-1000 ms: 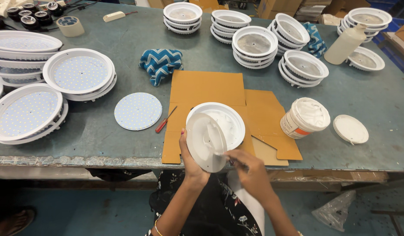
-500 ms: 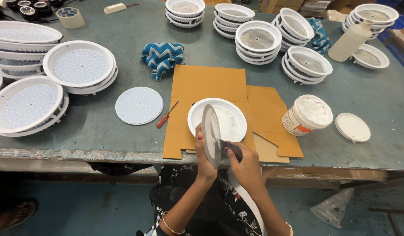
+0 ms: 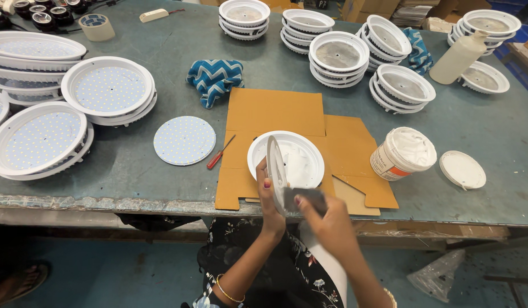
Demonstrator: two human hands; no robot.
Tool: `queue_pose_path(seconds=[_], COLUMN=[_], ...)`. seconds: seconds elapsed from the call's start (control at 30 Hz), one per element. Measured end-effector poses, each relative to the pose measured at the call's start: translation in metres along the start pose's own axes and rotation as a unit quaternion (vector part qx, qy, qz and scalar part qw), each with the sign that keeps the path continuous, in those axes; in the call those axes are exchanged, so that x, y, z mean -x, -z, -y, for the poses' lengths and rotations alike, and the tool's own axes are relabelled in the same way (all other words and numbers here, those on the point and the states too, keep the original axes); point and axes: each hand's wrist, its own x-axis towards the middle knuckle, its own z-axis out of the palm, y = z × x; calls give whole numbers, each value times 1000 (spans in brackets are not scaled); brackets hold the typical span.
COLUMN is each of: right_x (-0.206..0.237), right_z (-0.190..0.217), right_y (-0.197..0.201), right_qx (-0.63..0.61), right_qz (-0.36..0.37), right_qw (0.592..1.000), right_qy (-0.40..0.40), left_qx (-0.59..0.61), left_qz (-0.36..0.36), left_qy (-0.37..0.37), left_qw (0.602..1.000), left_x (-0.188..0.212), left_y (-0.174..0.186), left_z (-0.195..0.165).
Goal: The person scoops a white compound from a tub and spreads it inside circular white housings using a small metal spatula. They handle several housings one at a time, applying the compound to the interior surfaces and then placing them aside. The person also wipes the LED surface of a housing with a cloth and stacks finished units.
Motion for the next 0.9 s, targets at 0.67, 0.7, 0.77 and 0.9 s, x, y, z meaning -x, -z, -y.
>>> queue_pose_path(seconds=[0.67,0.7,0.77,0.9], right_x=[-24,-33,-47,-40], right_z=[27,31,38,46], right_y=[-6,-5,-9,-20], right_qx=[11,35,11,58], right_qz=[-55,-76,-57,-12], right_qw=[998,996,992,973], right_qy=[32,33,114,223], left_qx=[89,99,115,163], left_qz=[53,42,21,0], left_qy=[57,86,142,185], left_qw=[993,991,983,969], left_x=[3,5,7,3], left_y=[6,7,11,22], left_z=[-2,0,6,15])
